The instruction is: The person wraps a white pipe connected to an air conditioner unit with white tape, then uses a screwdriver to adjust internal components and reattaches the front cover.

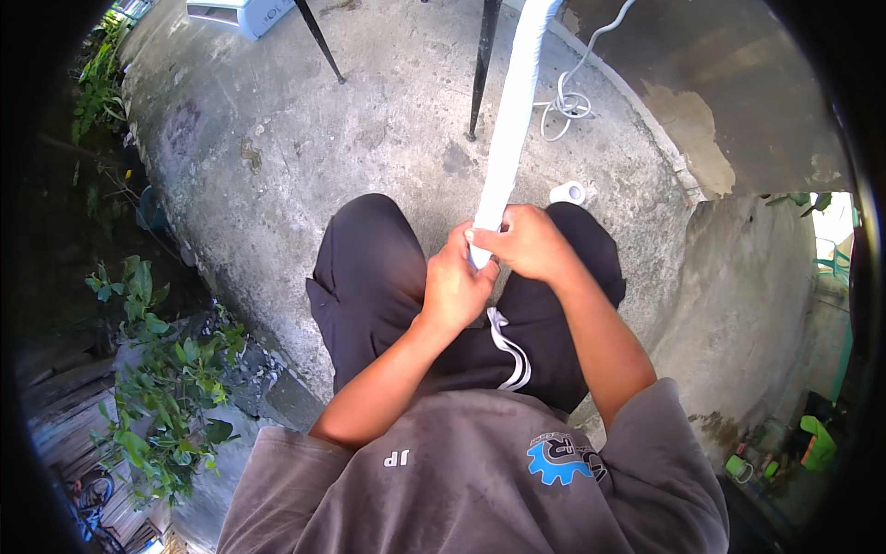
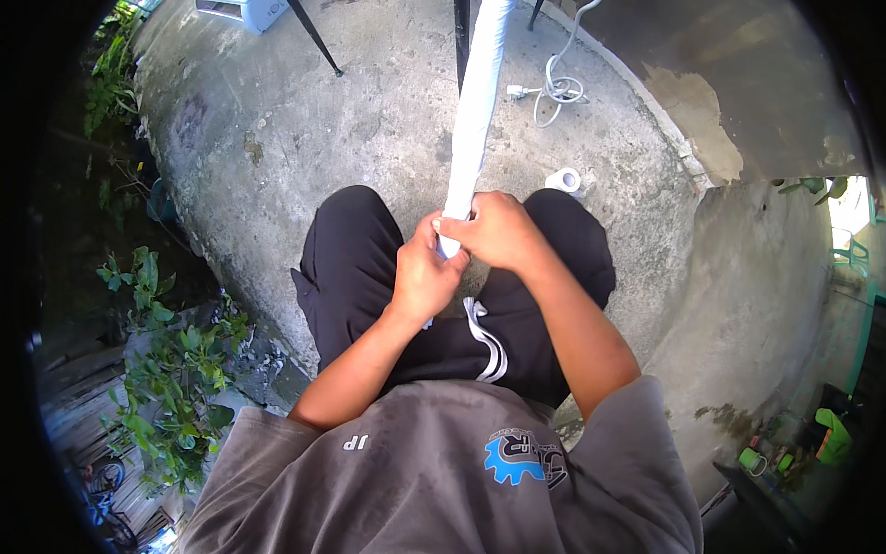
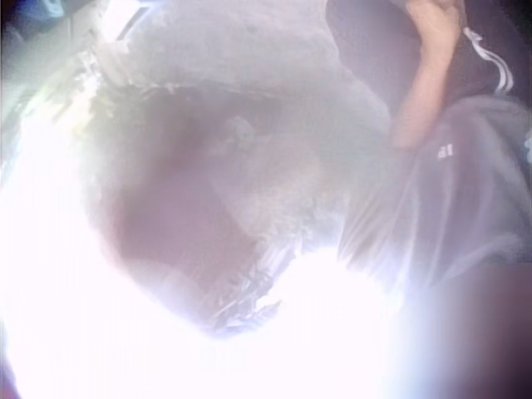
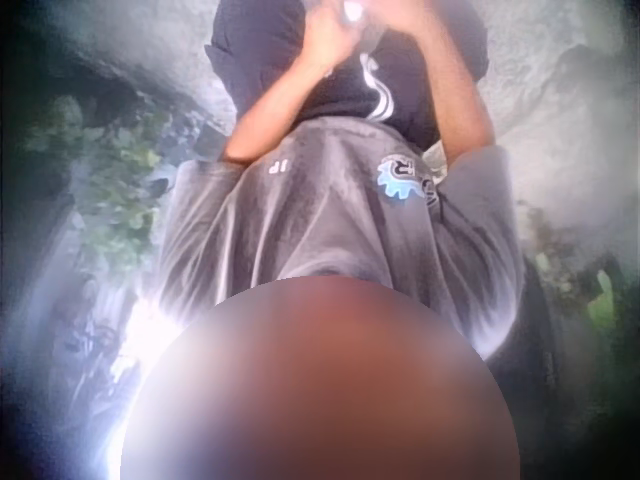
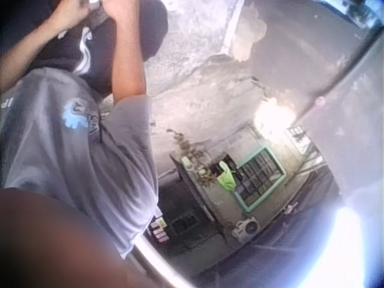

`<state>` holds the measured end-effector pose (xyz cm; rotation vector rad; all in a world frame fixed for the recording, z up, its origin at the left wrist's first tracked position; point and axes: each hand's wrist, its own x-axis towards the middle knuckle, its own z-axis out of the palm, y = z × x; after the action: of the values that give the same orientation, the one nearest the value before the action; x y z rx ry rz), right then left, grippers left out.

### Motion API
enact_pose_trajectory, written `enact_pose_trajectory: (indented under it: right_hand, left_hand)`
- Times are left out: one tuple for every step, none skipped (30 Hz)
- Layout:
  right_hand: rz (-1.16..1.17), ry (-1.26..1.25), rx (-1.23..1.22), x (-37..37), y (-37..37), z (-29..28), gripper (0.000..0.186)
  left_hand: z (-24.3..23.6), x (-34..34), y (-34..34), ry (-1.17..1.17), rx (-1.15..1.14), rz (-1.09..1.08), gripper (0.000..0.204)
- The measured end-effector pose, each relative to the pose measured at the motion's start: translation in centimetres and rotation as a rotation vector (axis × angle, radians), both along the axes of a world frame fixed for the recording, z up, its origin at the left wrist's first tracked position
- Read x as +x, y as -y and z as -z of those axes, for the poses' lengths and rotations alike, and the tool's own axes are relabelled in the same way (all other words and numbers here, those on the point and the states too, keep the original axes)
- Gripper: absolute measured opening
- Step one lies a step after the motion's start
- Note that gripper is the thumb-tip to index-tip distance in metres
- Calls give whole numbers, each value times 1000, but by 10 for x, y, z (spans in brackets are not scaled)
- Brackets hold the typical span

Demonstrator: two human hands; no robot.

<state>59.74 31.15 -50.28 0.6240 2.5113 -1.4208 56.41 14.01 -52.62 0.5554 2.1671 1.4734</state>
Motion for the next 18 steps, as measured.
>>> enact_pose_trajectory:
  right_hand:
    - [-82, 29, -229, -3, -14, 3, 37]
    - [10, -13, -417, -1, -27, 5, 32]
    - [133, -110, -579, -1, -39, 9, 33]
    - [335, -135, -684, 2, -49, 14, 38]
    - [182, -52, -760, 5, -54, 21, 40]
    - [55, 34, -812, 8, -57, 28, 44]
    - [-88, 124, -872, 11, -57, 35, 47]
    - [-93, 143, -896, 14, -58, 41, 45]
    - [-114, 164, -930, 16, -57, 46, 43]
    - [-142, 182, -981, 18, -55, 51, 42]
    - [-121, 190, -997, 19, -54, 55, 38]
    - [-123, 246, -1006, 20, -54, 57, 37]
    - [-141, 300, -1023, 20, -54, 59, 36]
    - [-144, 343, -1032, 20, -54, 60, 36]
    - [-123, 362, -1068, 21, -55, 61, 36]
    - [-87, 370, -1099, 21, -55, 61, 37]
    - [-54, 402, -1122, 22, -55, 62, 38]
    - [-59, 325, -1072, 23, -54, 63, 36]
  left_hand:
    - [1, -3, -2, 97, -18, -7, 42]
    - [3, -8, -3, 230, -10, 15, 38]
    - [6, -13, -5, 343, 24, 34, 33]
    - [9, -16, -7, 461, 48, 55, 29]
    - [11, -18, -8, 573, 113, 88, 25]
    - [14, -20, -9, 590, 144, 104, 25]
    - [17, -22, -9, 610, 182, 122, 25]
    - [20, -23, -10, 642, 194, 142, 24]
    - [21, -24, -10, 666, 220, 129, 25]
    - [22, -24, -10, 641, 222, 139, 28]
    - [22, -24, -9, 621, 194, 143, 32]
    - [22, -24, -8, 595, 170, 139, 35]
    - [21, -22, -8, 611, 213, 143, 33]
    - [19, -22, -8, 591, 169, 141, 33]
    - [17, -21, -7, 571, 130, 140, 33]
    - [16, -21, -7, 538, 118, 146, 33]
    - [14, -21, -8, 470, 45, 154, 34]
    - [13, -21, -8, 387, 2, 165, 36]
